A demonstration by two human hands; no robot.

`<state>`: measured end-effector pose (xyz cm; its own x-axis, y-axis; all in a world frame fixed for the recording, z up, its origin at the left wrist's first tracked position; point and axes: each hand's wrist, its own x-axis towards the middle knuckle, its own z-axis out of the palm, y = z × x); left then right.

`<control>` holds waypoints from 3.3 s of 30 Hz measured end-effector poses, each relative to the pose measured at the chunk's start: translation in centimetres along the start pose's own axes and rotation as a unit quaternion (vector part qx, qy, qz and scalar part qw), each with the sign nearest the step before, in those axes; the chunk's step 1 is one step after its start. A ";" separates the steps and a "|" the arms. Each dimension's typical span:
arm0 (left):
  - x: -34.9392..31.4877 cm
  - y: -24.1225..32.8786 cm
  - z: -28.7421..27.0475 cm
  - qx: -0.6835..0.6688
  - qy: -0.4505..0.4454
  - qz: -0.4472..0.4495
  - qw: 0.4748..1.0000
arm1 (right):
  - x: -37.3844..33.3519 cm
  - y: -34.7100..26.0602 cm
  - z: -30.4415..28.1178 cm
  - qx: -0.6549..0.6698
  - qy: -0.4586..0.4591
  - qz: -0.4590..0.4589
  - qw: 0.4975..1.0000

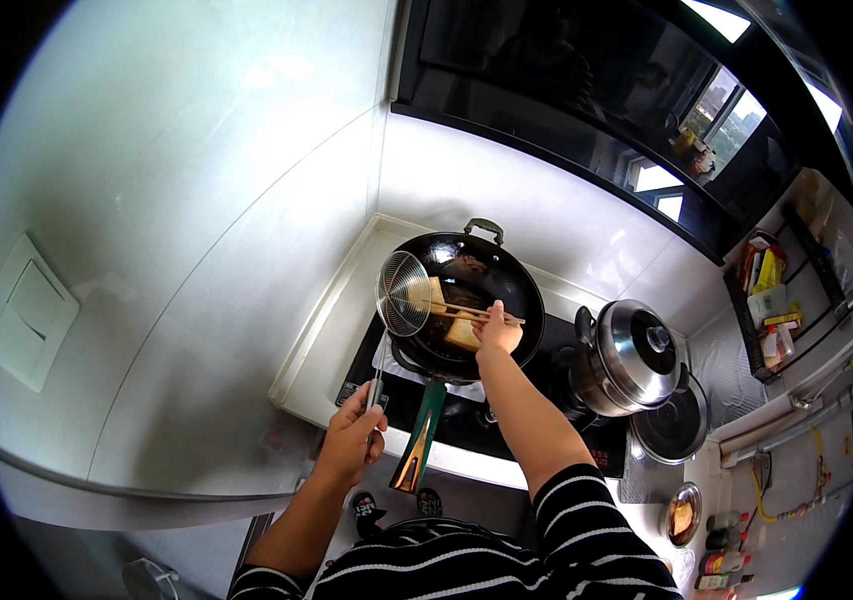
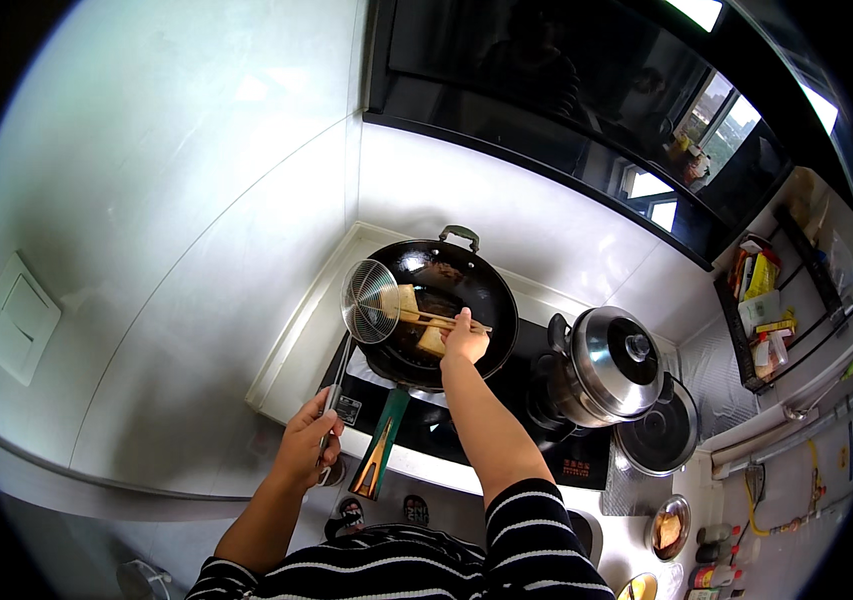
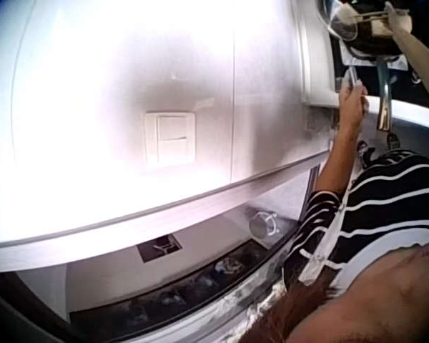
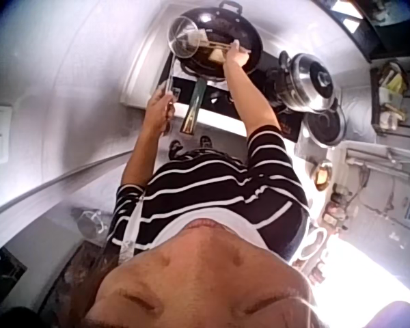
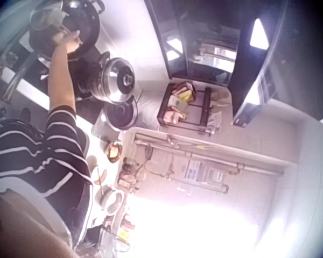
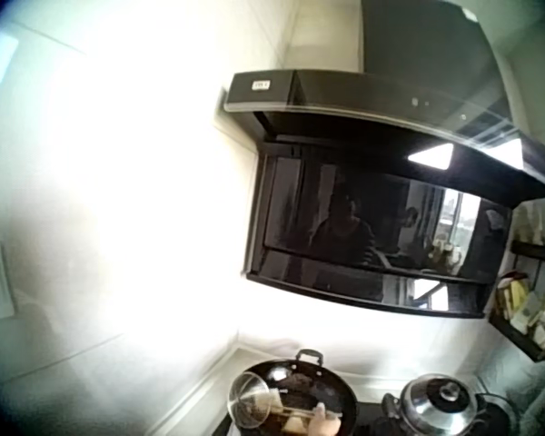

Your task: The person uses a strainer and chopsticks to flip and reposition thick slices of bread frying in a pan of oil on a stove. The person lifts one slice to check its progress before placing it back into the hot oil.

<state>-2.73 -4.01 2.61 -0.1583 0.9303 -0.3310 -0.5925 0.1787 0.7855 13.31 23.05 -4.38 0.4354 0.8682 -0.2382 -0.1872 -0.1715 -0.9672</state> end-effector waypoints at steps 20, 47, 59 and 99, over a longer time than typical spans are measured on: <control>-0.3 0.2 0.1 0.010 -0.006 0.009 1.000 | -2.9 -3.9 -3.6 -0.257 -0.268 -0.461 0.806; 1.6 -0.7 0.8 0.025 -0.013 0.001 1.000 | 0.3 -4.3 -4.6 -0.362 -0.392 -0.738 0.413; 1.0 -1.1 1.1 0.017 0.006 0.007 1.000 | 4.7 -2.8 -3.9 -0.217 -0.196 -0.359 0.887; 0.6 -1.3 0.8 0.000 0.002 0.004 1.000 | -0.2 -3.4 -3.2 -0.277 -0.285 -0.560 0.727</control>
<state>-1.45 -3.43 1.79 -0.1654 0.9303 -0.3273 -0.5918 0.1719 0.7876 16.69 21.96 -1.30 -0.4226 0.6330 0.6486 0.4561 0.7670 -0.4514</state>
